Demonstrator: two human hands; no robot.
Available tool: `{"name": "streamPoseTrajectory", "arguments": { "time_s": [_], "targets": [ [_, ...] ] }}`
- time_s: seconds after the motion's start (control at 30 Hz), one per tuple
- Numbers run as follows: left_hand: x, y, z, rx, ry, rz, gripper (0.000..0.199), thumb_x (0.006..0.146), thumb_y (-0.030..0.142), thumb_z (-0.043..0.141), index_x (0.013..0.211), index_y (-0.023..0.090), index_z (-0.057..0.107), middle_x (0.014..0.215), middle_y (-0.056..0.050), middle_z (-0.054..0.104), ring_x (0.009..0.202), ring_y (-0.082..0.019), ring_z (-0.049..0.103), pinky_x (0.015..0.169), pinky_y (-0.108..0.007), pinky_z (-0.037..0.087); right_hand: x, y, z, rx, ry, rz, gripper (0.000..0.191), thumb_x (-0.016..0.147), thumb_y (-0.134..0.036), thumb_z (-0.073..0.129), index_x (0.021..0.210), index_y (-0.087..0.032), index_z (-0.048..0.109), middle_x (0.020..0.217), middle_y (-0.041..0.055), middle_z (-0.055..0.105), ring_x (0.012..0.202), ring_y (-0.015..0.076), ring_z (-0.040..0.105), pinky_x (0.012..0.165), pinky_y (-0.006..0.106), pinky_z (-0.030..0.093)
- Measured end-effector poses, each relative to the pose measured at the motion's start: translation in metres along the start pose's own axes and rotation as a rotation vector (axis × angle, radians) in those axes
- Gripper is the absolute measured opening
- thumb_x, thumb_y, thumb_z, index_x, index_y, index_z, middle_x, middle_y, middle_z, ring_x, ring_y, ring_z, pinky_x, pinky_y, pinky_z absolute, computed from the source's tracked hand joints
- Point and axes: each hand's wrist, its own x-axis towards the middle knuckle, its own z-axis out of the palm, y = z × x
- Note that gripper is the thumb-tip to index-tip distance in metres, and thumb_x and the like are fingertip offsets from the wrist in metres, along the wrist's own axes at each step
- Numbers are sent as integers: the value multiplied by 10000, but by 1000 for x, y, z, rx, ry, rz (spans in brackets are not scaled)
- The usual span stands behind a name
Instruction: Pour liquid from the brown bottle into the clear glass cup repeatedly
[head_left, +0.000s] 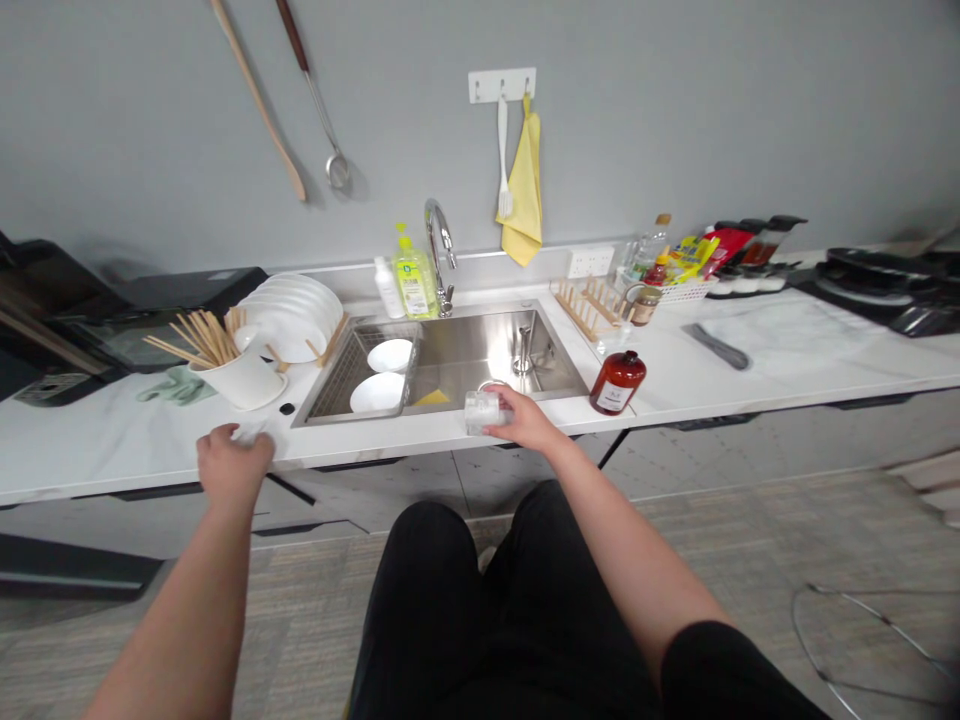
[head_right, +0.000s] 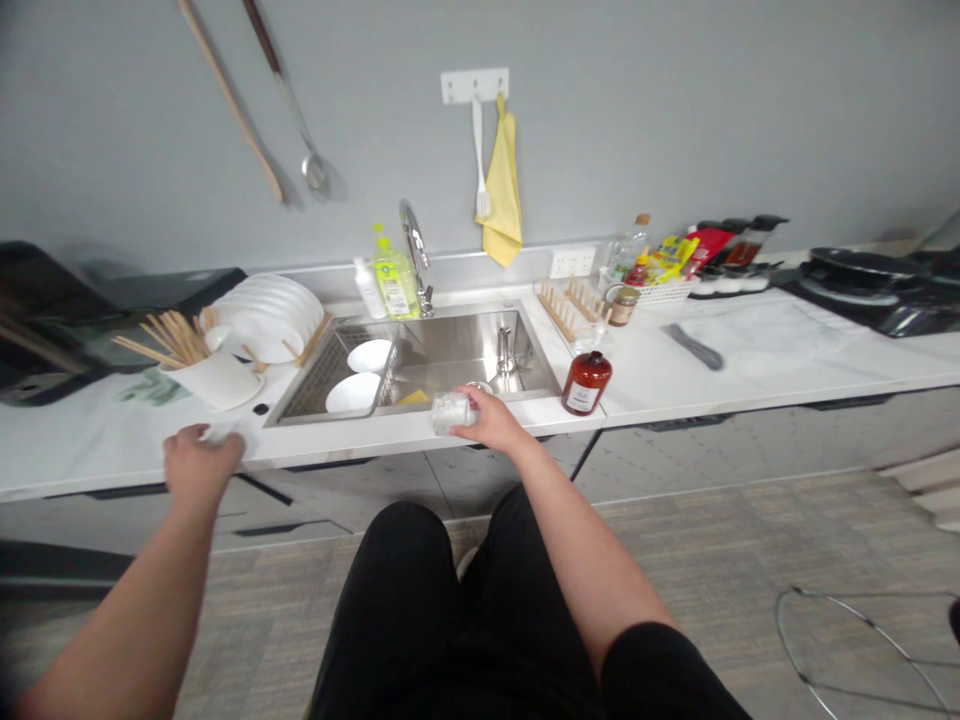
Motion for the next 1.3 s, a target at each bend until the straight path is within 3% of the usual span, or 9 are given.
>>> {"name": "streamPoseTrajectory", "arguments": {
  "time_s": [0.13,0.3,0.4,0.53,0.67,0.77,0.93,1.13,1.3],
  "targets": [
    [-10,13,-5,-27,110,34,505,924,469,714,1306,151,623,1151,-107,579,1205,-353,575,1115,-482,461,0,2,1,-3,9,-7,794,790,-408,970,1513,-271,670,1481,108,732,1293,321,723,1173,496,571],
    [-46,73,-11,-206,198,231,437,979,416,662,1318,143,623,1315,-187,652,1329,-371,574,1219,-513,416,-1,2,1,-15,13,-10,807,791,-392,967,1527,-265,662,1473,112,743,1283,323,728,1176,498,567],
    [-76,120,-10,-437,132,232,321,985,421,684,1209,191,684,1114,-102,717,1086,-303,656,1049,-425,501,-1,1,2,-51,26,-15,810,791,-381,954,1535,-269,656,1482,114,746,1259,319,739,1165,497,572],
    [-116,179,-7,-667,21,239,285,1039,456,654,881,228,721,723,-13,650,743,-222,608,796,-337,451,-1,-2,4,-55,58,-17,793,760,-371,959,1495,-247,686,1494,130,750,1263,329,751,1157,499,574],
    [-143,232,-6,-872,-37,316,315,1073,438,620,855,235,723,672,-2,643,685,-199,601,711,-309,434,-15,-15,-1,-17,128,-12,787,734,-346,962,1472,-238,711,1498,139,755,1316,347,743,1182,509,562],
    [-150,267,-6,-921,-92,372,334,1079,470,612,877,226,719,660,12,603,659,-178,567,667,-286,426,-43,-34,-20,-41,158,-14,795,754,-342,948,1503,-246,698,1484,126,762,1270,331,755,1159,499,582],
    [-158,331,11,-983,-315,519,305,1014,486,698,1170,226,728,874,-10,737,736,-171,650,708,-289,515,-107,-64,-73,-93,189,26,770,786,-324,933,1516,-266,693,1399,96,795,1177,314,785,1096,486,627],
    [-211,426,67,-1069,-731,759,724,824,414,944,1460,231,651,1385,-148,769,1243,-303,754,1096,-482,597,-167,-80,-136,-159,244,102,772,793,-346,969,1508,-268,690,1445,120,784,1251,364,783,1118,525,634],
    [-271,494,111,-1158,-1054,635,1101,689,423,1060,1629,208,530,1631,-251,614,1546,-422,590,1283,-615,462,-184,-88,-174,-108,299,123,762,824,-389,971,1510,-250,672,1446,136,787,1273,359,788,1137,527,632]
  ]
}}
